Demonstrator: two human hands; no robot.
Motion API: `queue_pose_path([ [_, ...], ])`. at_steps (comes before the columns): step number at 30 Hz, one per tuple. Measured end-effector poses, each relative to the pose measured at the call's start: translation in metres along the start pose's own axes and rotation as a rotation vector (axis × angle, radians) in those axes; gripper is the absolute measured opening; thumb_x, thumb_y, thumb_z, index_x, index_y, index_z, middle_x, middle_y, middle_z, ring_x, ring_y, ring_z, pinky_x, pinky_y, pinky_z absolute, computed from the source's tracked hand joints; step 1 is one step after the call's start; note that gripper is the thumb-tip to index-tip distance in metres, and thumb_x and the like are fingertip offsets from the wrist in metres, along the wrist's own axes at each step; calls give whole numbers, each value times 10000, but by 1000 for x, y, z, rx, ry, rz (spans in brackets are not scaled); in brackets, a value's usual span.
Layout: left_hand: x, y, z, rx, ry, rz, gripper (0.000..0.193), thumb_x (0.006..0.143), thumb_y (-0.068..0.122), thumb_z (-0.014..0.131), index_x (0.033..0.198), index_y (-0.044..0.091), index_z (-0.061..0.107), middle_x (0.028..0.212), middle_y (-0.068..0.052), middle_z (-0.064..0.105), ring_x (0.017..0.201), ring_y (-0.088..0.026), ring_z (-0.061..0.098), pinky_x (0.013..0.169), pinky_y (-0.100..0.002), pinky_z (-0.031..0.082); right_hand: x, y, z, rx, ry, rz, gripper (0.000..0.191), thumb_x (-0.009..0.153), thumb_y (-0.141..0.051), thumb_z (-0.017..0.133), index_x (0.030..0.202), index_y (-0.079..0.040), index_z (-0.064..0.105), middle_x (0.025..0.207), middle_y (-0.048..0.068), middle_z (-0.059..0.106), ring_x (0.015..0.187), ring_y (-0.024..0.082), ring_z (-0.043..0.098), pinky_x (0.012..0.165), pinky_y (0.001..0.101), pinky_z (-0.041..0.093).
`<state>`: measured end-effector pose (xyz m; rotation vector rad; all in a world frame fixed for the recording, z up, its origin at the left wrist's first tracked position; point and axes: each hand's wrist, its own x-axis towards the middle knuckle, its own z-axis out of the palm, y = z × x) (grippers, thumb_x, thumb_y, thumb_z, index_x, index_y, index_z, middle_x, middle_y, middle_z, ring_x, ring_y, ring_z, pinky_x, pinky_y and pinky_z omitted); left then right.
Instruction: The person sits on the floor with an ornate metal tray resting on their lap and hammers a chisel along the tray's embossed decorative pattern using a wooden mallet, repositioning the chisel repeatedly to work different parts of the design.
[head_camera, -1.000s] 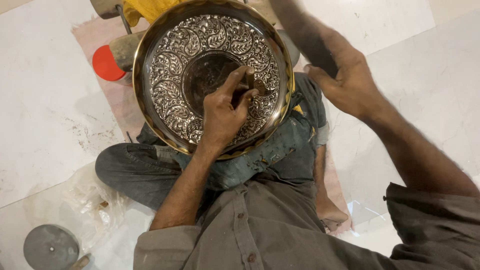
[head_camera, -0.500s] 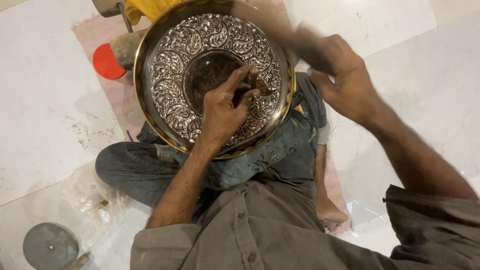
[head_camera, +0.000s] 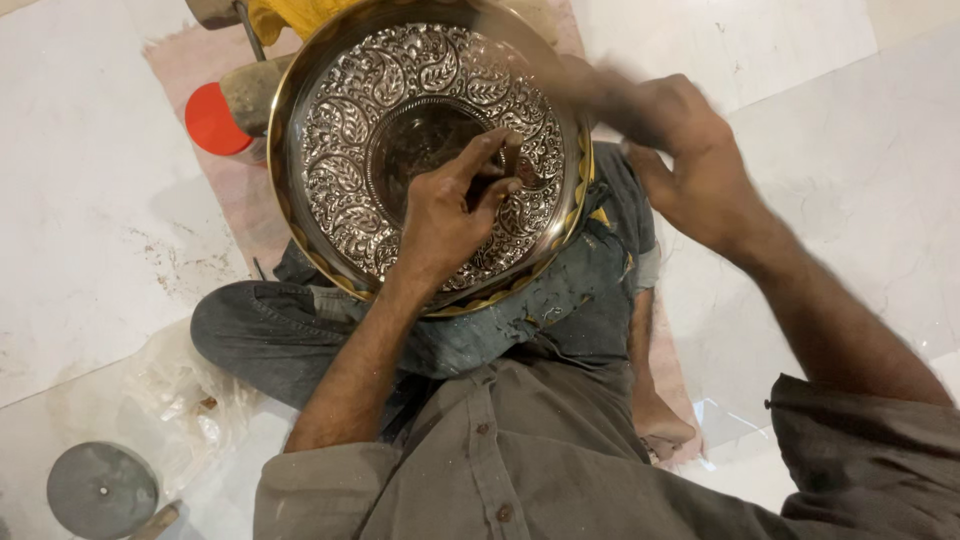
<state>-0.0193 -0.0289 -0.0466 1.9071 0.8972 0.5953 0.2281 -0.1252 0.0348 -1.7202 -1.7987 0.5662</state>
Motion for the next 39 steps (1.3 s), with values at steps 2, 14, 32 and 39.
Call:
queue_pose_path([
  [2, 0, 0, -1, -55, 5, 87, 499, 995, 94, 717, 1448, 232, 558, 1108, -72, 802, 938, -166, 805, 776, -313, 695, -2, 1, 2, -272, 18, -19, 621, 955, 18, 665, 1538, -162, 546, 1217, 143, 623, 1136, 313, 624, 1066, 480, 494],
  [14, 1, 10, -11, -14, -8, 108, 546, 938, 104, 776, 1438, 189, 573, 1081, -105, 797, 921, -181, 803, 761, -328, 666, -7, -2, 4, 175, 37, 29, 600, 995, 64, 577, 1536, -154, 435, 1279, 122, 552, 1266, 257, 600, 1125, 438, 476],
  [32, 5, 16, -21, -26, -62, 144, 501, 928, 90, 783, 1392, 151, 604, 1037, -103, 791, 883, -191, 802, 711, -336, 648, -17, 8, 12, -213, 30, -5, 614, 967, 28, 627, 1525, -196, 502, 1320, 131, 601, 1239, 307, 577, 1092, 487, 442],
  [39, 6, 8, -22, -3, -84, 169, 485, 924, 92, 796, 1375, 134, 622, 1007, -114, 802, 869, -184, 802, 722, -335, 639, -21, 6, 10, -509, 22, -109, 643, 975, 22, 674, 1569, -192, 552, 1208, 138, 638, 1048, 290, 586, 959, 467, 457],
])
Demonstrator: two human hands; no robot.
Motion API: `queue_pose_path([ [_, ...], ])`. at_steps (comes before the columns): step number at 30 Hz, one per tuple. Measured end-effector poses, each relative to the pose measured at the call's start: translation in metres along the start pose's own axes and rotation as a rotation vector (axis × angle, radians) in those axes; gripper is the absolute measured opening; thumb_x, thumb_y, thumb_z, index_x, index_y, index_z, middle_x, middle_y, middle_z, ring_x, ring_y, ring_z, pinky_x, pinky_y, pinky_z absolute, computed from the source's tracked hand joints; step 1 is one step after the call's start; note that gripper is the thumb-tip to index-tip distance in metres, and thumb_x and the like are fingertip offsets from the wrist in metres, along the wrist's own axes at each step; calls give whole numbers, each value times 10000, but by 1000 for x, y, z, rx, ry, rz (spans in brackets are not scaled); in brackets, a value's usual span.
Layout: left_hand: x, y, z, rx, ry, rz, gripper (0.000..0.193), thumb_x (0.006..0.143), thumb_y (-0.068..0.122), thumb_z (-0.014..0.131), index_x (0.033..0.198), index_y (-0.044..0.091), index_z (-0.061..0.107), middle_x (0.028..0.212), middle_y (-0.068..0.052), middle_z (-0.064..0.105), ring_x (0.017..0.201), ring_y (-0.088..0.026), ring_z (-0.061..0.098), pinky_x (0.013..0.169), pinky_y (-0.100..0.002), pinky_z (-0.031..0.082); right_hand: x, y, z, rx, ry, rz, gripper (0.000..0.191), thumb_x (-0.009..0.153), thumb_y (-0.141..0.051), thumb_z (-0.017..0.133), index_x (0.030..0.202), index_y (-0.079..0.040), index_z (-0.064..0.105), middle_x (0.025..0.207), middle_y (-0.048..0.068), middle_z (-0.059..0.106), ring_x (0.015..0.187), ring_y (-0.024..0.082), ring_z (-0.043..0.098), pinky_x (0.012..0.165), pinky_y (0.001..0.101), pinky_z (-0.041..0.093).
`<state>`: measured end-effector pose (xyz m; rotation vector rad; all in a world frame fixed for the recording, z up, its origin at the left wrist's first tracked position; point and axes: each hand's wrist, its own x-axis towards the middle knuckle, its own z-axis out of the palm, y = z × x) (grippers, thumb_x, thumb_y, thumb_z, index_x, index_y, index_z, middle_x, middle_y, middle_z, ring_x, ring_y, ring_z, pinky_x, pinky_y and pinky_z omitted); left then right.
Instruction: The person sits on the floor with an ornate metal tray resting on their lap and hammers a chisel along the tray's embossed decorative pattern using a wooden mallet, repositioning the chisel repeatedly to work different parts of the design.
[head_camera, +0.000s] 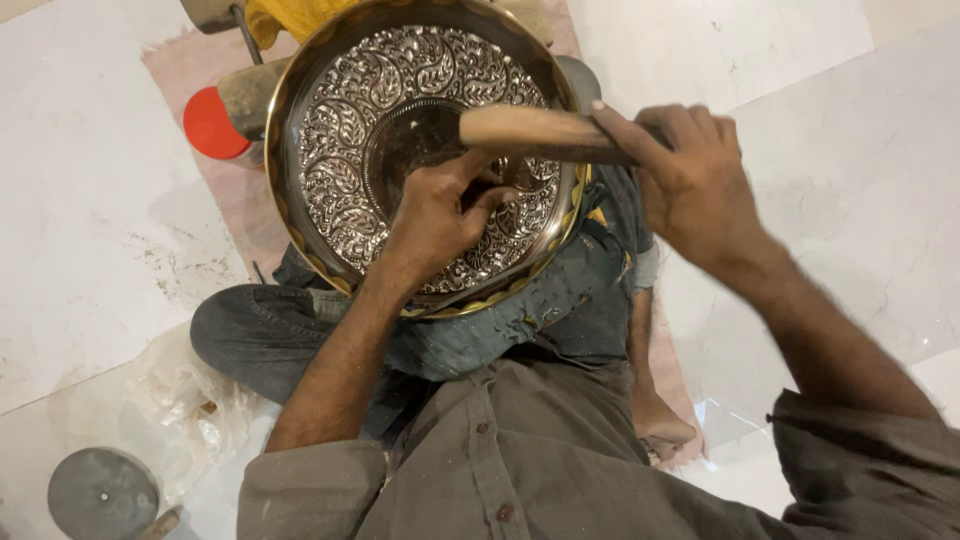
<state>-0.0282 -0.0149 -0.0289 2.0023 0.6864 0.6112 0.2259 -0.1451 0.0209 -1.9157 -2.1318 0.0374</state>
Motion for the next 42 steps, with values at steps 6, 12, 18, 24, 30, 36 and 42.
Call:
queue_pose_path([
  [6, -6, -6, 2, -143, 124, -80, 513, 970, 69, 755, 1440, 175, 580, 969, -63, 805, 859, -124, 800, 737, -268, 665, -24, -10, 0, 207, 59, 156, 717, 918, 42, 666, 1589, -146, 501, 1192, 180, 609, 1086, 356, 578, 971, 488, 457],
  [12, -16, -6, -10, -224, 134, -136, 552, 935, 93, 831, 1423, 226, 611, 902, -53, 755, 802, -136, 732, 703, -257, 627, -60, -28, 12, 265, 77, 295, 686, 873, 5, 706, 1525, -118, 529, 1197, 179, 622, 1112, 353, 591, 978, 480, 471],
  [18, 13, -8, -14, -81, -284, 121, 517, 943, 109, 783, 1414, 240, 614, 1061, -64, 801, 899, -152, 802, 855, -305, 683, -90, -54, 32, 270, 86, 497, 707, 864, -6, 718, 1533, -148, 539, 1178, 170, 640, 1086, 321, 621, 961, 438, 514],
  [24, 47, -1, -20, 159, -610, 276, 541, 884, 115, 768, 1390, 245, 626, 981, -54, 807, 805, -149, 792, 805, -346, 655, -110, -79, 45, 366, 89, 714, 699, 900, -8, 691, 1558, -163, 514, 1187, 182, 604, 1097, 315, 622, 965, 421, 532],
  [30, 54, 7, -18, 230, -690, 368, 529, 876, 188, 760, 1385, 255, 633, 922, -70, 804, 711, -181, 768, 702, -378, 633, -115, -85, 50, 365, 68, 772, 710, 912, 0, 677, 1579, -147, 481, 1237, 199, 594, 1133, 337, 606, 973, 443, 514],
  [36, 55, 6, -16, 148, -621, 488, 525, 887, 180, 748, 1391, 244, 617, 899, -69, 801, 701, -173, 766, 686, -379, 636, -115, -84, 46, 574, 151, 835, 699, 937, -29, 654, 1588, -164, 437, 1154, 155, 618, 1069, 288, 639, 943, 416, 525],
  [42, 54, 12, -18, 185, -645, 401, 505, 888, 153, 771, 1366, 248, 641, 753, -75, 762, 632, -185, 748, 627, -389, 619, -119, -76, 52, 503, 228, 798, 721, 911, 38, 628, 1586, -145, 455, 1139, 156, 616, 1033, 261, 635, 918, 388, 534],
])
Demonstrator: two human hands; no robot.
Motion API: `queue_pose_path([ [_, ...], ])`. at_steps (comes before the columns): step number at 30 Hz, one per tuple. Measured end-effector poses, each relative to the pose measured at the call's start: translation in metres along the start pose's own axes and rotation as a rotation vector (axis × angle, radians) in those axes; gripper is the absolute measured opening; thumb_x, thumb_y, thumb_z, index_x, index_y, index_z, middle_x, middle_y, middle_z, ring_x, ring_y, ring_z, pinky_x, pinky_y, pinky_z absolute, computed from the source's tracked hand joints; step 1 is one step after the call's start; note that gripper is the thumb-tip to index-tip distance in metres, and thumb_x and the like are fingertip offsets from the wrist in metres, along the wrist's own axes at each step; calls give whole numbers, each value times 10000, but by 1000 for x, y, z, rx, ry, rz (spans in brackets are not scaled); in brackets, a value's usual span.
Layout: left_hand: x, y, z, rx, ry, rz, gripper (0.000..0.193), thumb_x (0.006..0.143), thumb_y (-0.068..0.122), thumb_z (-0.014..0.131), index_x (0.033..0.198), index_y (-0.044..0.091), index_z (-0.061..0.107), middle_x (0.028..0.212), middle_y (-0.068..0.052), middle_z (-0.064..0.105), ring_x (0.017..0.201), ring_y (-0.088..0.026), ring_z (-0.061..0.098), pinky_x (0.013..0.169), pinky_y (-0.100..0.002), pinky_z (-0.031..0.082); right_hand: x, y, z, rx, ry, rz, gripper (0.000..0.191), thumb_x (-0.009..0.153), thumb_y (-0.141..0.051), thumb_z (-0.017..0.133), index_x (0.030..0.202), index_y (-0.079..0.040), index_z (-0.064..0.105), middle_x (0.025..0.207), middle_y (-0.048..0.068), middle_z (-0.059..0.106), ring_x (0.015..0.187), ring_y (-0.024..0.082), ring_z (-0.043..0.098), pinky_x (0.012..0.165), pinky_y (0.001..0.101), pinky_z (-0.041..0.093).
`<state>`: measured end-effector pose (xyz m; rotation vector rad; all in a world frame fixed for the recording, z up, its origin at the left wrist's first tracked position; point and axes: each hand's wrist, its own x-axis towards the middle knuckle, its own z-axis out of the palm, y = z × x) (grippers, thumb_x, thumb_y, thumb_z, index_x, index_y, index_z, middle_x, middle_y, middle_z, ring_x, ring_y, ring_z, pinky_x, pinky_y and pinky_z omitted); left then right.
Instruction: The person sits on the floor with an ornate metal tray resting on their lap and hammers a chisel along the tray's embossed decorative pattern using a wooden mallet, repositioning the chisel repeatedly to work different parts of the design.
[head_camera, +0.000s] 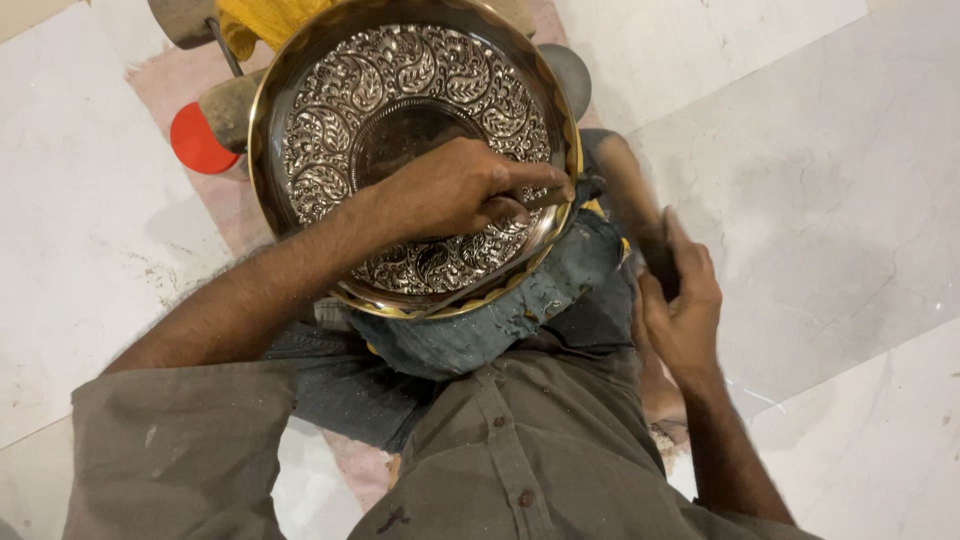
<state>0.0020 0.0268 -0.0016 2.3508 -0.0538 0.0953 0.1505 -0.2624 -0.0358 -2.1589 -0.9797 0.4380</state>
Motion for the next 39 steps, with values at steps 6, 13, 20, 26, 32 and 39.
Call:
queue_pose_path([
  [6, 0, 0, -2, 52, -2, -5, 532, 873, 128, 780, 1377, 223, 641, 761, -110, 758, 646, -224, 739, 646, -417, 615, -1, 7, 3, 98, -24, -120, 656, 973, 63, 604, 1577, -135, 444, 1266, 157, 565, 1200, 234, 637, 1035, 380, 574],
  [13, 2, -9, 3, 54, -5, 29, 523, 869, 114, 788, 1365, 185, 637, 810, -99, 777, 694, -213, 763, 667, -407, 621, -6, 13, 14, 272, 5, -44, 668, 1012, -2, 612, 1601, -185, 357, 1340, 142, 586, 1239, 226, 602, 1079, 382, 530],
  [20, 6, -9, 3, 51, -54, -8, 491, 877, 110, 776, 1341, 204, 647, 831, -74, 791, 708, -184, 771, 660, -392, 625, -5, 11, 7, -17, -13, -123, 640, 983, 43, 620, 1569, -146, 445, 1316, 166, 596, 1220, 264, 582, 1045, 416, 530],
  [26, 11, -5, -1, 27, -68, 26, 505, 873, 95, 769, 1341, 240, 649, 808, -54, 790, 663, -164, 763, 630, -382, 621, -5, 1, 10, 250, 3, -109, 655, 995, 60, 601, 1598, -99, 397, 1410, 139, 542, 1317, 236, 569, 1106, 402, 510],
  [32, 11, -8, -4, 41, -106, 36, 515, 853, 92, 790, 1332, 231, 662, 729, -75, 759, 616, -189, 734, 595, -392, 600, -9, 12, 13, 385, 27, 18, 632, 1032, -10, 612, 1605, -128, 373, 1330, 132, 582, 1222, 198, 627, 1063, 372, 558],
  [39, 16, -10, 1, 72, -108, 75, 496, 847, 104, 797, 1315, 216, 676, 705, -62, 750, 594, -159, 718, 553, -370, 590, -12, 18, 16, 615, 37, 104, 629, 1037, -21, 599, 1579, -163, 312, 1287, 104, 617, 1080, 188, 651, 853, 350, 575],
])
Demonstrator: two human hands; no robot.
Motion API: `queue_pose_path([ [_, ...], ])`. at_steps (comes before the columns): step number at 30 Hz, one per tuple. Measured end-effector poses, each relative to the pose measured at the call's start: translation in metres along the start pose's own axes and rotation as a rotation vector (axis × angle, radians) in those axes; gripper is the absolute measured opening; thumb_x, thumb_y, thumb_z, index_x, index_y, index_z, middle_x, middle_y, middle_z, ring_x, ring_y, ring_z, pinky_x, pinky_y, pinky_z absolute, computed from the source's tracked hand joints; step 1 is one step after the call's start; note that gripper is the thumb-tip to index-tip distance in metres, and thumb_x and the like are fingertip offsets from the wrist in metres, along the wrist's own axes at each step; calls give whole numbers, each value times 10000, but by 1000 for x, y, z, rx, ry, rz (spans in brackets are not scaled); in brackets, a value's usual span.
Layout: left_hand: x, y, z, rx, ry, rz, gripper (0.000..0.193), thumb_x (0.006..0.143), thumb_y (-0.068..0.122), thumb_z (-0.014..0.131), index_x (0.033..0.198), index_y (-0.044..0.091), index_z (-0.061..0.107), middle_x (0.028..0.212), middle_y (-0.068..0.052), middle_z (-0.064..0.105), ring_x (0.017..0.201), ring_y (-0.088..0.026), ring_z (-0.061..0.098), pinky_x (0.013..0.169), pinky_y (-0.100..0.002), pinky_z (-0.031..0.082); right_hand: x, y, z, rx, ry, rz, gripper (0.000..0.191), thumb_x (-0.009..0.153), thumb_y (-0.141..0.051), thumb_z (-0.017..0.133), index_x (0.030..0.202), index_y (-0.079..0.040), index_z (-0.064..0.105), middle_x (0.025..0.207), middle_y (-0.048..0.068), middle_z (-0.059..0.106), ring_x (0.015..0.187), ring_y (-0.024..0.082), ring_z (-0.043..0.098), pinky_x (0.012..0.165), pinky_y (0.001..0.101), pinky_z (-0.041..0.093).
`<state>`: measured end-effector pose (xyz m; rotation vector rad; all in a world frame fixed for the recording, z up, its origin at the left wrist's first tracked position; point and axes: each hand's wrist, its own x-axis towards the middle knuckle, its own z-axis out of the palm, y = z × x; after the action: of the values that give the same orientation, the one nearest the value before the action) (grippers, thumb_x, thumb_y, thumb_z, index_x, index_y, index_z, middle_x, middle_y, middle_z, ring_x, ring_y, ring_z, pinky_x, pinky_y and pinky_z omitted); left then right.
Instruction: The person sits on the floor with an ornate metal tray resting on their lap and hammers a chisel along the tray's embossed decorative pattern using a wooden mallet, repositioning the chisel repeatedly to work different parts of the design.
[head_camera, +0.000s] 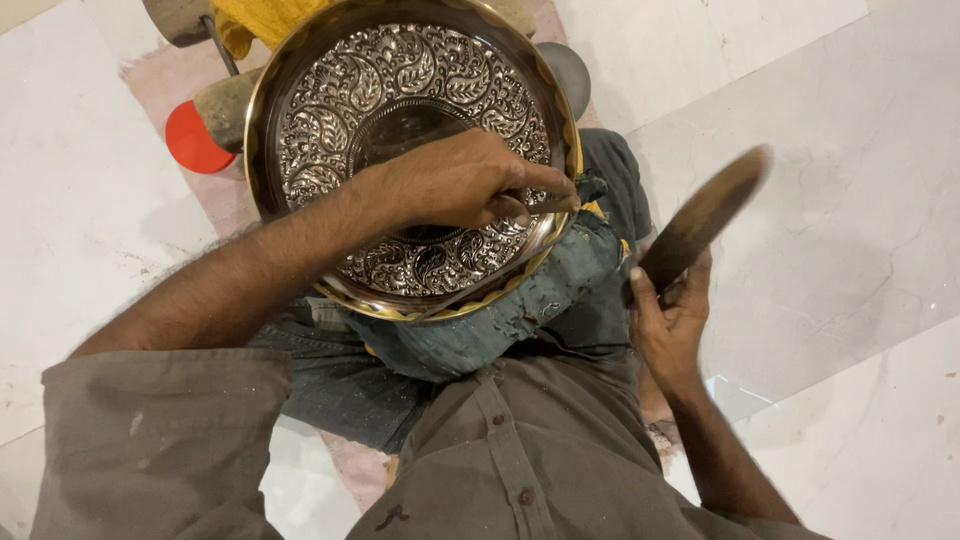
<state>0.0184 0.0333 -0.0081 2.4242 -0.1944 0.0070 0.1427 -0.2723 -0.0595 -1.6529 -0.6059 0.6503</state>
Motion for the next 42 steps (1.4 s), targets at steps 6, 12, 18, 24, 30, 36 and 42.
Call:
queue_pose_path([
  [6, 2, -1, 0, 5, -42, -36, 504, 847, 108, 791, 1325, 224, 678, 691, -61, 746, 589, -147, 713, 551, -368, 587, -2, -6, 1, -136, 23, 44, 673, 992, 27, 580, 1592, -167, 341, 1240, 103, 598, 834, 175, 588, 661, 300, 540],
  [12, 4, 3, -6, -5, -71, -44, 514, 848, 105, 789, 1332, 233, 672, 732, -70, 757, 643, -173, 729, 603, -393, 590, -6, -3, -1, -404, 19, -155, 693, 994, 78, 597, 1632, -84, 379, 1242, 118, 526, 1058, 171, 586, 897, 305, 567],
  [18, 7, 7, -11, -48, -86, -52, 504, 851, 100, 777, 1323, 242, 673, 788, -57, 771, 679, -177, 745, 626, -399, 596, -12, 2, -1, -801, 41, -369, 706, 947, 96, 635, 1597, -103, 445, 1323, 157, 544, 1219, 285, 564, 1030, 395, 536],
  [24, 8, 9, -12, -33, -81, -42, 506, 823, 96, 790, 1302, 215, 680, 800, -68, 772, 713, -186, 749, 648, -402, 589, -13, -4, -3, -938, -15, -378, 772, 887, 52, 649, 1597, -152, 424, 1286, 204, 582, 1183, 368, 569, 1013, 465, 509],
  [30, -7, 9, -12, -39, -29, -97, 507, 873, 90, 781, 1346, 234, 670, 747, -77, 759, 655, -193, 747, 659, -401, 601, -8, -12, -1, -629, -94, -47, 745, 941, 21, 625, 1619, -172, 384, 1228, 166, 602, 1102, 284, 628, 958, 403, 541],
  [36, -11, 4, 3, -61, 64, -73, 480, 899, 148, 757, 1355, 240, 642, 851, -46, 804, 739, -165, 785, 692, -373, 638, -3, -18, -1, -638, -79, -41, 741, 936, 7, 637, 1612, -181, 400, 1209, 165, 610, 1097, 294, 646, 960, 417, 540],
  [42, -13, 3, 4, -49, 55, -97, 480, 900, 99, 759, 1347, 229, 645, 776, -66, 777, 686, -168, 768, 659, -372, 637, 1, -9, 0, -243, -13, -12, 644, 1019, -44, 624, 1600, -144, 364, 1294, 139, 633, 1171, 212, 651, 991, 369, 569],
])
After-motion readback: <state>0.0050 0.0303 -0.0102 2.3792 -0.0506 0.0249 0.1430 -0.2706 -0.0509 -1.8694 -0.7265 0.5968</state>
